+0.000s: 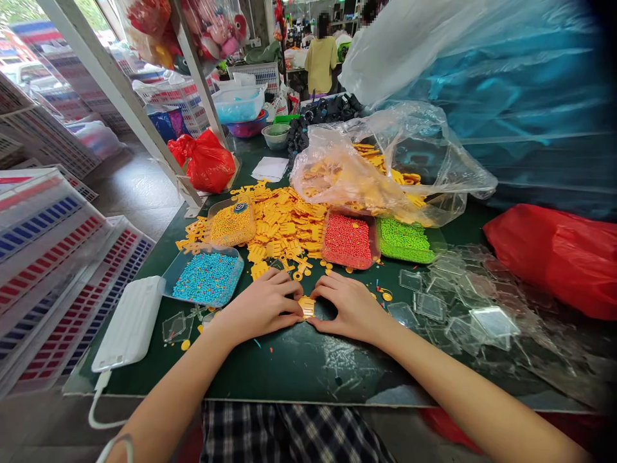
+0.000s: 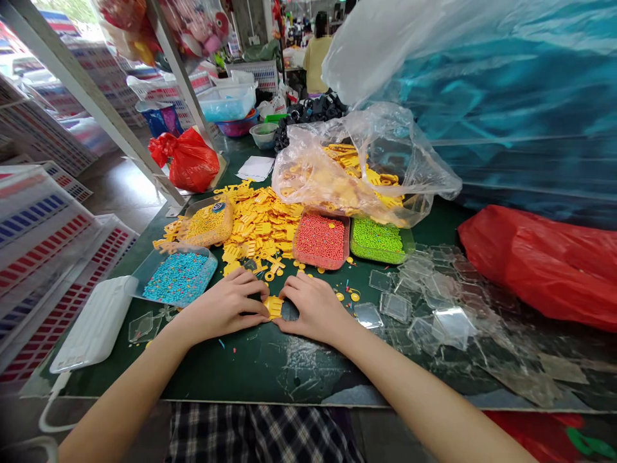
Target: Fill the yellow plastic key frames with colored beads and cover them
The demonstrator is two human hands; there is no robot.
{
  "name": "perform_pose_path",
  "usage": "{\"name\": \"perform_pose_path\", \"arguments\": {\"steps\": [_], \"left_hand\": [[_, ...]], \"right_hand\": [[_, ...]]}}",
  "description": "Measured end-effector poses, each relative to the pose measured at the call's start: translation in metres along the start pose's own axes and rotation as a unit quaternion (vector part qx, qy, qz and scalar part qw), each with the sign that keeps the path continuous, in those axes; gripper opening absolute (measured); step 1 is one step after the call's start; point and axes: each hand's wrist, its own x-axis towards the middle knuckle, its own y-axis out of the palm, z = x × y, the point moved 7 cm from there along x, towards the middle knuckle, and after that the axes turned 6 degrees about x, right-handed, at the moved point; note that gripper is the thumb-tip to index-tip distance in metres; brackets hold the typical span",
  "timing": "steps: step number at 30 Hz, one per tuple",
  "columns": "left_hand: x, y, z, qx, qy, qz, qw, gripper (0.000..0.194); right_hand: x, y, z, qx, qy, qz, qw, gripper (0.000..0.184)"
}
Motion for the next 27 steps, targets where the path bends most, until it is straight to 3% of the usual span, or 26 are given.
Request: {"name": "perform_pose_path", "arguments": {"steps": [6,15,19,23,27], "left_hand": [[0.001,-0.001,-0.008,0.027,0.021,0.0,0.999,0.023],[0.002,0.013,0.008,-0.14,-0.038,0.024,0.989,0.012],[-0.001,0.004,0.016,-0.198,-0.069,-0.004,0.978,0.013],[-0.007,-0.006,0.03,-0.178,-0.129,-0.023,0.975,0.016],[-0.006,-0.003,0.03,-0.149,-0.128,-0.006,0.981,0.018]], "right_hand": [[0.0,0.0,-0.001,0.005,-0.001,-0.002,1.0,0.024],[0.0,0.001,-0.002,0.009,0.001,0.007,1.0,0.024],[0.0,-0.001,-0.001,0.008,-0.002,-0.001,1.0,0.025],[0.0,-0.001,-0.001,0.009,0.005,0.004,1.0,0.025],[0.0,0.0,-0.002,0.011,0.007,0.003,1.0,0.025]]}}
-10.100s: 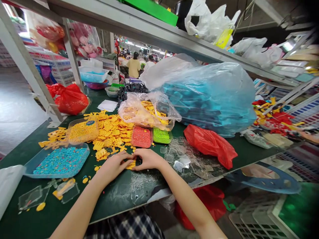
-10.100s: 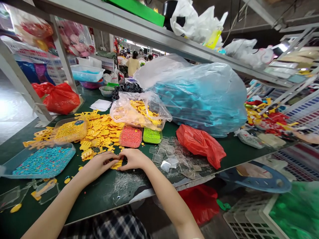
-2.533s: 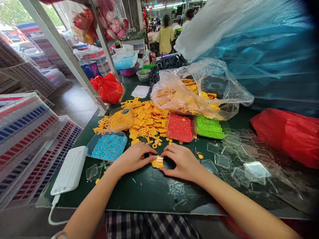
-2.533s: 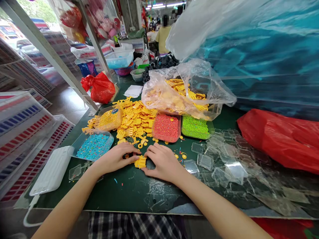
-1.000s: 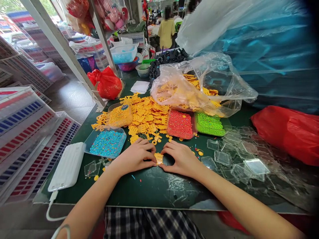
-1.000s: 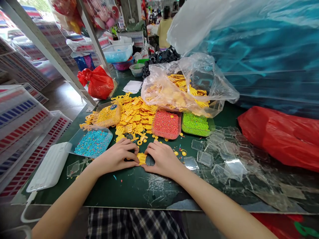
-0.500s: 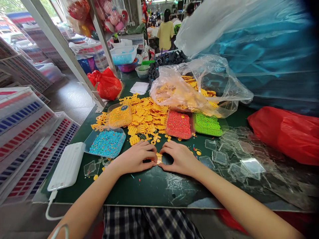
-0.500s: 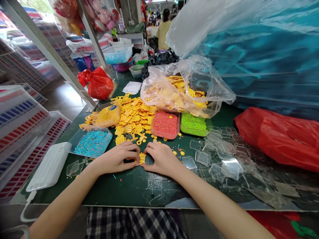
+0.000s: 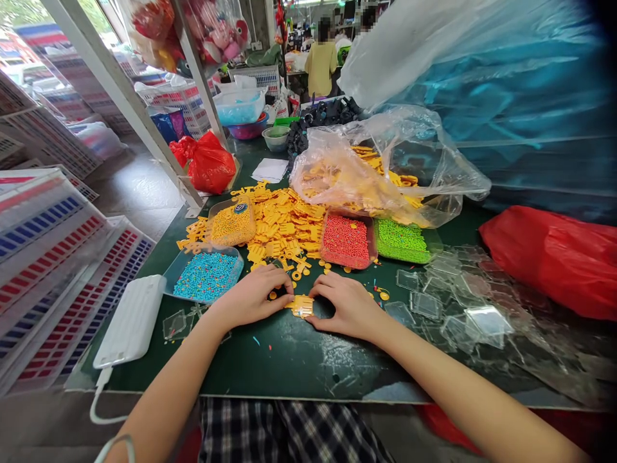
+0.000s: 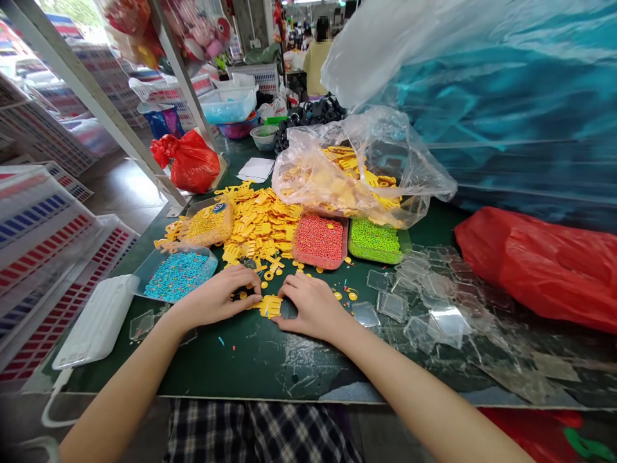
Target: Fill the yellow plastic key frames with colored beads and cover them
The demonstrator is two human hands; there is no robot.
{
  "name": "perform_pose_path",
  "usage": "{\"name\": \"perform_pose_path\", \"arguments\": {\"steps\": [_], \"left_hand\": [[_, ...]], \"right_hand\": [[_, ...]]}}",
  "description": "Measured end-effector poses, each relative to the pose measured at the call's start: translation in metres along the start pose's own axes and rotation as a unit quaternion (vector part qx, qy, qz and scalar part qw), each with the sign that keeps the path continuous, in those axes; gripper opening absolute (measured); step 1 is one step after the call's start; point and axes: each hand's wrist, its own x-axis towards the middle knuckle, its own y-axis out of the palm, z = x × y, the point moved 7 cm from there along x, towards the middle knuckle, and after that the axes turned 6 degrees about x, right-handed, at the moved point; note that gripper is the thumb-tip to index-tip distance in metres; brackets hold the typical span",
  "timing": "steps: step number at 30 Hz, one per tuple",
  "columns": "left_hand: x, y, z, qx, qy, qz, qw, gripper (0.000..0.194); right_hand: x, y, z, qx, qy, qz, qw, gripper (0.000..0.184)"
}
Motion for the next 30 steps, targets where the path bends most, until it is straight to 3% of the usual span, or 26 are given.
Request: {"name": "perform_pose_path", "arguments": {"steps": [10,22,30], "left_hand": [[0.002,0.011,-0.001,-0.037,0.016,0.011,0.999,0.014],[0.002,0.0,-0.002,-0.062,-0.004,-0.045,0.997,0.018],[0.001,0.002,0.0,-0.115,-0.011,-0.037,0.993,0.018]], "right_hand": [[-0.001,-0.007,0.001,0.001,-0.013,-0.068,0.998,0.023],[-0.004,-0.021,0.005,-0.005,-0.022,-0.144,0.989,0.019],[-0.005,-0.023,0.007,-0.019,-0.044,-0.169,0.984,0.02]]}}
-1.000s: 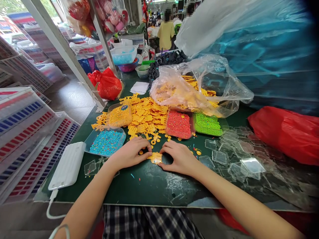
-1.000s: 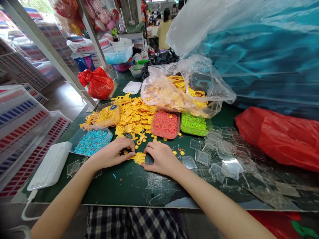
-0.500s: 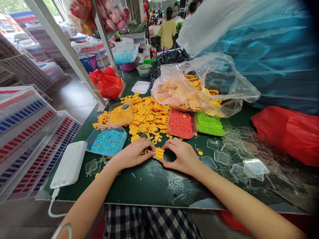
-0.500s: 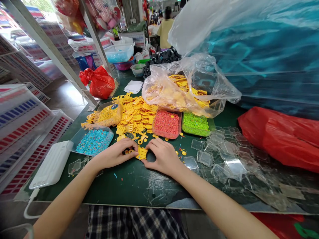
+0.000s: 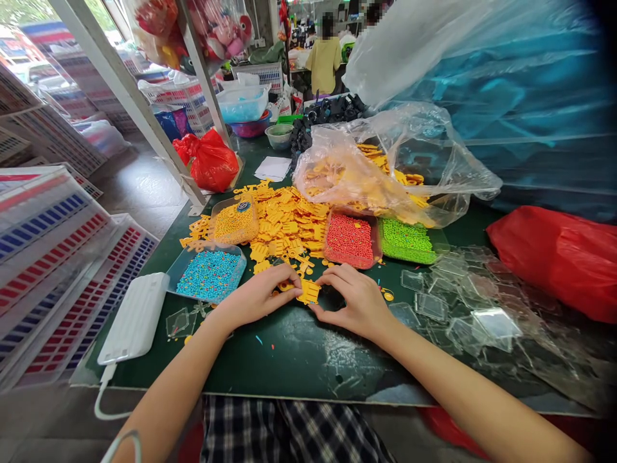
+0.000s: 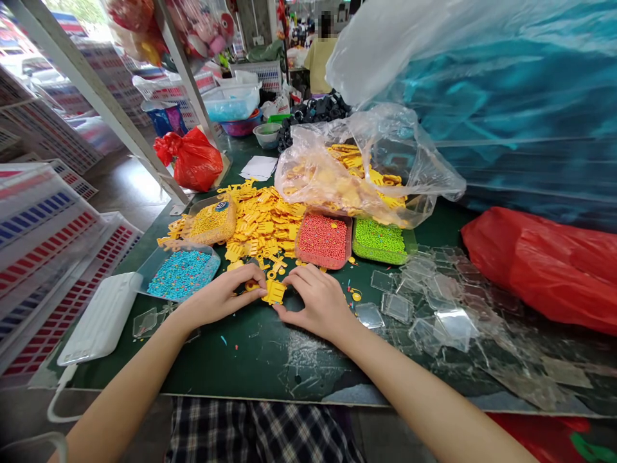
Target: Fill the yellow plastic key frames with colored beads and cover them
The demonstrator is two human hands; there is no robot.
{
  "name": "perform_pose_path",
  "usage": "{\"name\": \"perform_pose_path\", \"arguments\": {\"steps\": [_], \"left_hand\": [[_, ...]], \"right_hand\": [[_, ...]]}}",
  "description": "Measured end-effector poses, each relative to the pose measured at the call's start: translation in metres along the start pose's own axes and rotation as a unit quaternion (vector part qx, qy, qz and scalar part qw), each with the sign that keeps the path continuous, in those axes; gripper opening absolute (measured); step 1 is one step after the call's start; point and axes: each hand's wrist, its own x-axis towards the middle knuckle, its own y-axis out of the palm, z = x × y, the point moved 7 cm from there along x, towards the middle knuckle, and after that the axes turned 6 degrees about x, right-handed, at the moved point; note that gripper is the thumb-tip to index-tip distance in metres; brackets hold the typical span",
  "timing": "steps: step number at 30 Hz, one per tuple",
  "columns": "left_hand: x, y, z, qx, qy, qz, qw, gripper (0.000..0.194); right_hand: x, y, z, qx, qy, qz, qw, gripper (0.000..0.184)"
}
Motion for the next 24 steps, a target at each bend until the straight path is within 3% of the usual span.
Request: {"name": "perform_pose_path", "arguments": {"steps": [5,11,17,24], "left_hand": [[0.002,0.002,-0.002,-0.02,0.005,-0.013,1.0,0.017],[0.005,0.012,0.0,-0.021,-0.01,0.022,0.999,0.022],[0.004,0.025,0.003,-0.006,0.002,0.074,0.997,0.026],[0.009,0.029,-0.002,0.014,0.056,0.065,0.996,0.026]], "right_hand": [[-0.001,0.001,-0.001,0.003,0.004,0.005,1.0,0.021],[-0.001,0.007,-0.006,0.03,0.027,0.042,0.998,0.024],[0.002,0.015,-0.003,-0.002,-0.018,0.143,0.99,0.035],[0.006,0.014,-0.001,-0.049,-0.045,0.215,0.974,0.039]]}}
